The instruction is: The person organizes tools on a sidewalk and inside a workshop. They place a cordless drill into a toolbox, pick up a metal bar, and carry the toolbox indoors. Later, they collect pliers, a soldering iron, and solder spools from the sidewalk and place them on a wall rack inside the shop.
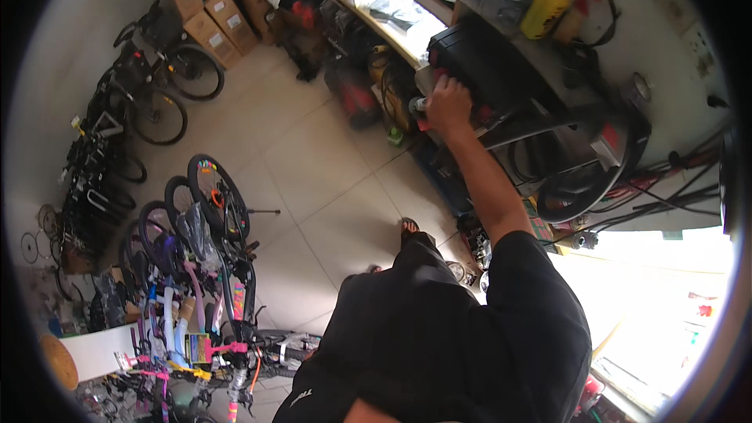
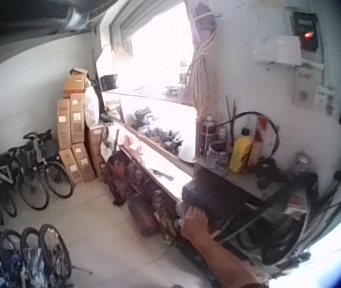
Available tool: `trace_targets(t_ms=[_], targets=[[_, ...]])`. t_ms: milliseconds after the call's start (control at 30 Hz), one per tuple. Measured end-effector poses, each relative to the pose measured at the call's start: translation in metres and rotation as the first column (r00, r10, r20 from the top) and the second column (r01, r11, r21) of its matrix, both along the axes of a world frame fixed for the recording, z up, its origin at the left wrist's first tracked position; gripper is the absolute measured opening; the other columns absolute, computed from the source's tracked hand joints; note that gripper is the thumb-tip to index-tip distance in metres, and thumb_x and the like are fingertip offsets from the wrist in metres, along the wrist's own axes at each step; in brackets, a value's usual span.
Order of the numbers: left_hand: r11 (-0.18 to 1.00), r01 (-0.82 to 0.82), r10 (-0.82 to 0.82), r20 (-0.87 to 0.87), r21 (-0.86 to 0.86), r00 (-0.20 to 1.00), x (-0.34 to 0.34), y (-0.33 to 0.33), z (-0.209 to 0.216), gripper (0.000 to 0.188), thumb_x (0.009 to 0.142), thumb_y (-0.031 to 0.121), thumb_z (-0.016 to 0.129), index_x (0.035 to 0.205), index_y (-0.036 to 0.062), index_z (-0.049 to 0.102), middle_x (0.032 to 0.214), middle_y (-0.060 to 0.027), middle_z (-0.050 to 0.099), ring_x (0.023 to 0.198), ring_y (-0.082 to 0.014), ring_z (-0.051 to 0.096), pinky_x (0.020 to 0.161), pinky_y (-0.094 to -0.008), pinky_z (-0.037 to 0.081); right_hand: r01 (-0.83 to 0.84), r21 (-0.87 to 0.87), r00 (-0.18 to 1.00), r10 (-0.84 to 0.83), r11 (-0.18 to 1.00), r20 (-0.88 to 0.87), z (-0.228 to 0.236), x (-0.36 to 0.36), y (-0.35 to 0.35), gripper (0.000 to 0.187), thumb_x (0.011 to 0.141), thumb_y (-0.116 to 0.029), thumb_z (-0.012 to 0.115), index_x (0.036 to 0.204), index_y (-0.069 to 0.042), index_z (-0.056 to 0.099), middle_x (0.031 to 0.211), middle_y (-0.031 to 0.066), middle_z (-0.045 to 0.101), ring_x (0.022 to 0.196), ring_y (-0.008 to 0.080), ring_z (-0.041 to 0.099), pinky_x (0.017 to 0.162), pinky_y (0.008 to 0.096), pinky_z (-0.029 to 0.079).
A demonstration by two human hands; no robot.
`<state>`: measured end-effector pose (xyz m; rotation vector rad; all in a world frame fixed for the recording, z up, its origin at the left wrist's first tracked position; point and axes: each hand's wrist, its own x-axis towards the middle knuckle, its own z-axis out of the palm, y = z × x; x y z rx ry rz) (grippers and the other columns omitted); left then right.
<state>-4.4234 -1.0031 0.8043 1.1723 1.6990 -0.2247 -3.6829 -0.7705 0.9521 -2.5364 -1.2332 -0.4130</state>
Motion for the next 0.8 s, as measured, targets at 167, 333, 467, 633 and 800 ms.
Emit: trace_targets(t_ms=[167,333,467,633,800], targets=[[0.993,0.117,-0.117,0.040,-0.007,0.992,-0.007,0.024,-0.036,0.039,0.092,0.037,0.064,0.106,0.0011,0.071,0.101,-0.0141,0.072,0.093,-0.0257,0.070,0.084,-0.0396,0.052,-0.284,0.175,0.954,0.297,0.943,-0.047,-0.019,-0.105,-0.092,0.040,0.085,-0.023,0.067,0.120,-0.005,0.062,0.109,0.0200,0.062,0.103,0.0399,0.060,0.091,0.0511,0.049],[0.970,0.244,-0.241,0.102,-0.020,0.965,-0.024,0.046,-0.074,0.044,0.091,0.039,0.064,0.108,-0.0012,0.072,0.106,-0.0170,0.074,0.098,-0.0274,0.070,0.088,-0.0394,0.052,-0.024,-0.205,0.823,-0.097,0.978,-0.559,-0.119,-0.206,-0.281,0.037,0.089,-0.031,0.060,0.115,-0.005,0.062,0.117,0.0262,0.062,0.107,0.0457,0.061,0.091,0.0562,0.048],[0.924,0.379,-0.369,0.147,-0.051,0.918,-0.005,0.066,-0.092,0.047,0.090,0.039,0.064,0.109,-0.0030,0.073,0.109,-0.0193,0.075,0.102,-0.0287,0.071,0.092,-0.0392,0.052,0.303,-0.447,0.478,-0.540,0.842,-0.693,-0.238,-0.277,-0.525,0.032,0.080,-0.014,0.064,0.099,0.012,0.062,0.093,0.0323,0.068,0.089,0.0435,0.070,0.079,0.0497,0.055],[0.870,0.491,-0.474,0.190,-0.052,0.860,0.040,0.086,-0.017,0.043,0.092,0.034,0.065,0.116,-0.0021,0.070,0.096,-0.0112,0.073,0.086,-0.0203,0.071,0.069,-0.0359,0.056,0.504,-0.792,-0.170,-0.860,0.343,-0.481,-0.184,-0.351,-0.660,0.024,0.082,-0.012,0.058,0.067,0.002,0.069,0.067,0.0181,0.071,0.059,0.0247,0.069,0.057,0.0349,0.056],[0.676,0.735,-0.734,0.126,0.044,0.667,0.129,0.091,-0.029,0.044,0.092,0.035,0.066,0.118,0.0001,0.070,0.103,-0.0124,0.074,0.089,-0.0225,0.072,0.072,-0.0357,0.057,0.713,-0.587,-0.162,-0.725,0.383,-0.670,-0.219,-0.399,-0.741,0.024,0.080,-0.017,0.057,0.079,0.002,0.072,0.063,0.0138,0.070,0.054,0.0221,0.067,0.057,0.0347,0.054]])
